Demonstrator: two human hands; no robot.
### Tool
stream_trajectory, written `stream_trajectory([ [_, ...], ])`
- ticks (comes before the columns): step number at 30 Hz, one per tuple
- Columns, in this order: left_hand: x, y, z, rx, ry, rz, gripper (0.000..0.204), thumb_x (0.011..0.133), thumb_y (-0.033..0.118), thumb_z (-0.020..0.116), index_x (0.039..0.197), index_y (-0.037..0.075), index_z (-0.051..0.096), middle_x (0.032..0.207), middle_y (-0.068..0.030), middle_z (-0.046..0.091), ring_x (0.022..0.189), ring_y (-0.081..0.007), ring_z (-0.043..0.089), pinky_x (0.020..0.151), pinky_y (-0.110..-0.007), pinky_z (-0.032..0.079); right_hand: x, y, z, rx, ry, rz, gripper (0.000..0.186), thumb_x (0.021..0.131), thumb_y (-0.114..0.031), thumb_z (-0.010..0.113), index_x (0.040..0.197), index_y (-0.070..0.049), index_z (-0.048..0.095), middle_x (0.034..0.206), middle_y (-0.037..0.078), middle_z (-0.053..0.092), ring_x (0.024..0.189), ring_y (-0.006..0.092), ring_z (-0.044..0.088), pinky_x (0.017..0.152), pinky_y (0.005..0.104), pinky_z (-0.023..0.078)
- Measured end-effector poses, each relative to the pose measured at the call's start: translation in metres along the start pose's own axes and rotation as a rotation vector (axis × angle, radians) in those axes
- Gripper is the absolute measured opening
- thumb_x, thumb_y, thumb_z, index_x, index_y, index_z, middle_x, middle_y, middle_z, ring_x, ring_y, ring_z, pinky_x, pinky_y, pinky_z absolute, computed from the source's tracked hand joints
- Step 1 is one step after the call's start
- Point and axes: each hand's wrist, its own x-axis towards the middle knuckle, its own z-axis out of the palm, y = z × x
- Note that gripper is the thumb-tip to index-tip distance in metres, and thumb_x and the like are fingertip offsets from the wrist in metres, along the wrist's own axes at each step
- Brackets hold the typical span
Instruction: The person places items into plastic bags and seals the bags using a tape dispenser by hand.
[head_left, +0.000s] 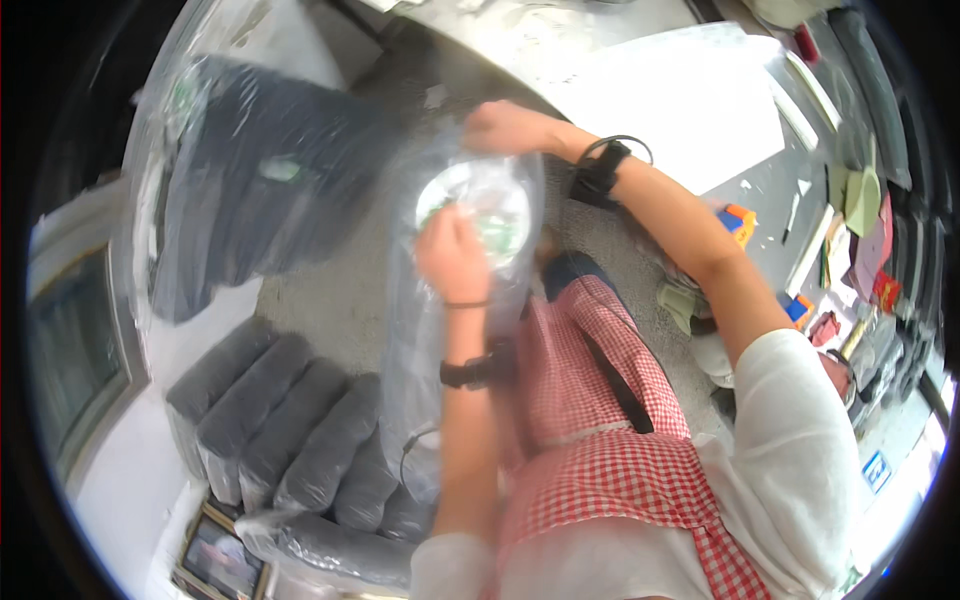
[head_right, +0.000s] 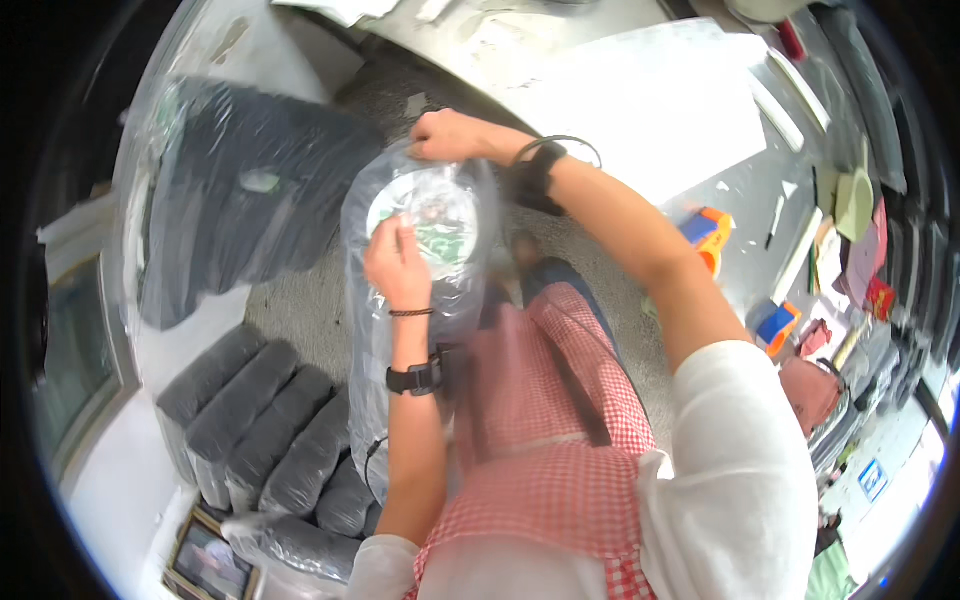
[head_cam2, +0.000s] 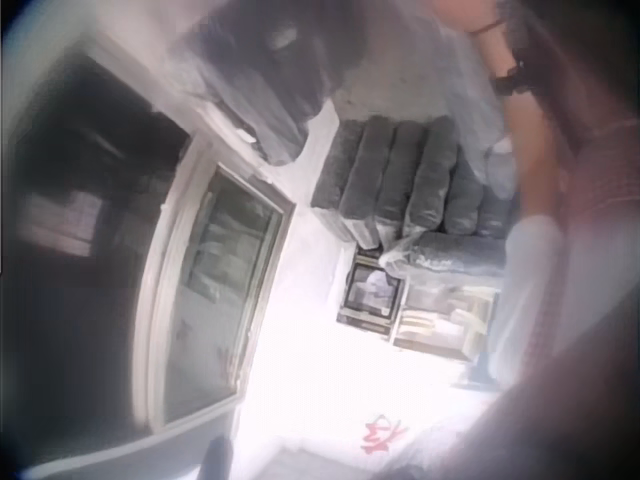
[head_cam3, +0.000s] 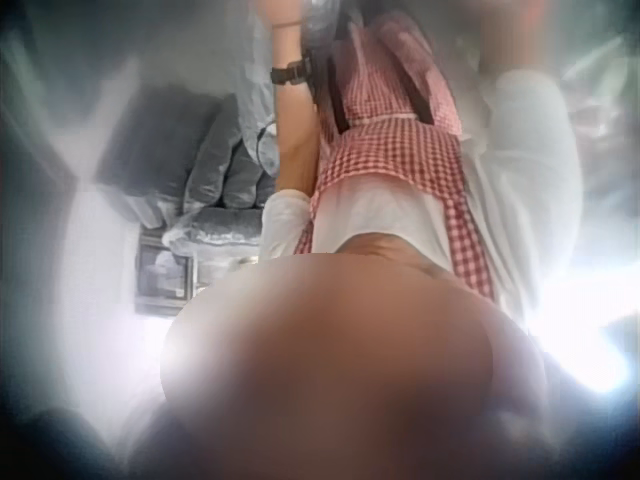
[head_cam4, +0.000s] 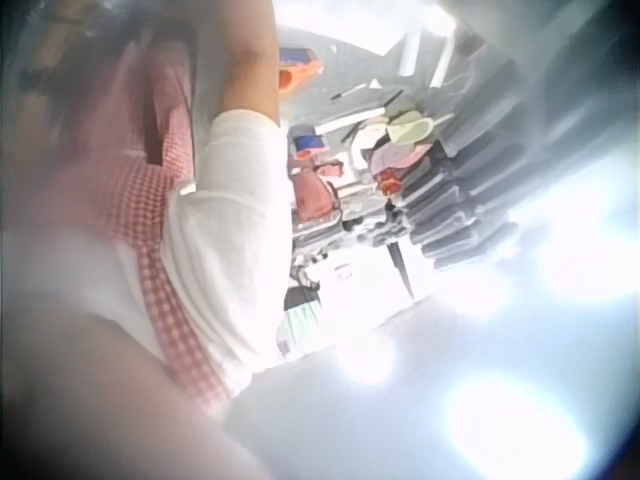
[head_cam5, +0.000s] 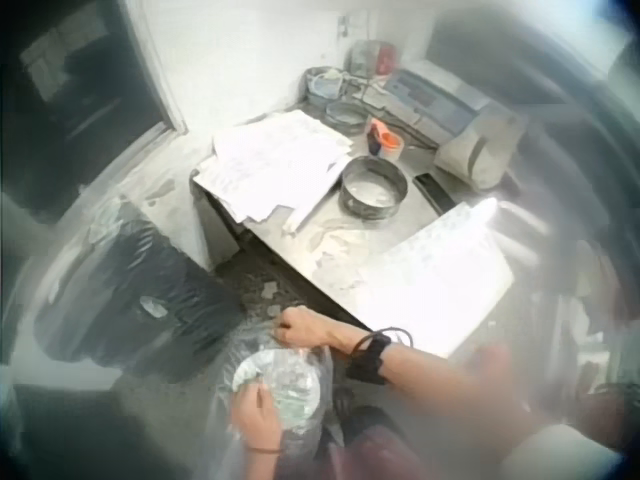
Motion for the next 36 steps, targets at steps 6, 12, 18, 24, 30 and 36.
stream_trajectory([
  [6,-0.007,-0.003,0.029,0.061,0.006,-0.062,0.022,0.096,0.019,0.051,0.09,0.001,0.062,0.086,-0.0153,0.062,0.079,-0.033,0.059,0.071,-0.041,0.046,-0.021,0.017,0.001,0.164,0.288,-0.036,0.035,0.079,-0.035,0.065,0.086,0.0,0.065,0.077,0.018,0.066,0.073,0.0308,0.064,0.069,0.0422,0.05],
  [12,-0.001,-0.023,0.031,0.102,-0.014,-0.111,0.027,0.095,0.022,0.051,0.087,-0.001,0.061,0.086,-0.0175,0.06,0.084,-0.0343,0.057,0.075,-0.043,0.044,-0.234,0.056,0.044,0.23,1.328,0.516,0.033,0.086,-0.024,0.065,0.105,0.001,0.057,0.091,0.016,0.059,0.082,0.0286,0.057,0.075,0.0397,0.047],
  [18,0.011,-0.003,0.022,0.006,0.036,0.024,0.02,0.092,0.02,0.054,0.084,0.002,0.061,0.095,-0.0143,0.058,0.089,-0.0315,0.057,0.079,-0.04,0.045,-0.361,0.191,0.145,-0.486,0.994,1.159,0.063,0.08,-0.052,0.068,0.1,0.006,0.055,0.093,0.026,0.062,0.091,0.0443,0.058,0.085,0.0467,0.044],
  [24,-0.001,-0.016,0.012,-0.078,0.167,0.046,0.021,0.093,0.018,0.058,0.082,-0.001,0.059,0.094,-0.0131,0.055,0.082,-0.0293,0.056,0.074,-0.038,0.045,-0.376,0.155,0.116,0.42,1.225,0.653,0.048,0.088,-0.031,0.067,0.121,0.003,0.054,0.11,0.014,0.062,0.104,0.0233,0.059,0.091,0.0341,0.044],
  [30,-0.023,0.0,0.011,-0.108,0.148,-0.085,0.023,0.092,0.026,0.055,0.085,0.006,0.062,0.092,-0.0118,0.061,0.078,-0.0327,0.06,0.069,-0.041,0.048,-0.364,-0.005,0.025,1.073,0.688,0.191,0.047,0.088,-0.034,0.055,0.116,0.004,0.054,0.085,0.012,0.065,0.063,0.0222,0.062,0.058,0.031,0.049],
  [36,-0.043,0.002,0.027,-0.096,0.005,-0.141,0.028,0.092,0.03,0.05,0.083,0.006,0.063,0.081,-0.0176,0.064,0.073,-0.0396,0.061,0.065,-0.047,0.047,-0.161,-0.183,-0.016,0.87,0.226,0.252,0.056,0.089,-0.041,0.062,0.121,0.004,0.056,0.104,0.008,0.064,0.096,0.0111,0.058,0.083,0.026,0.046],
])
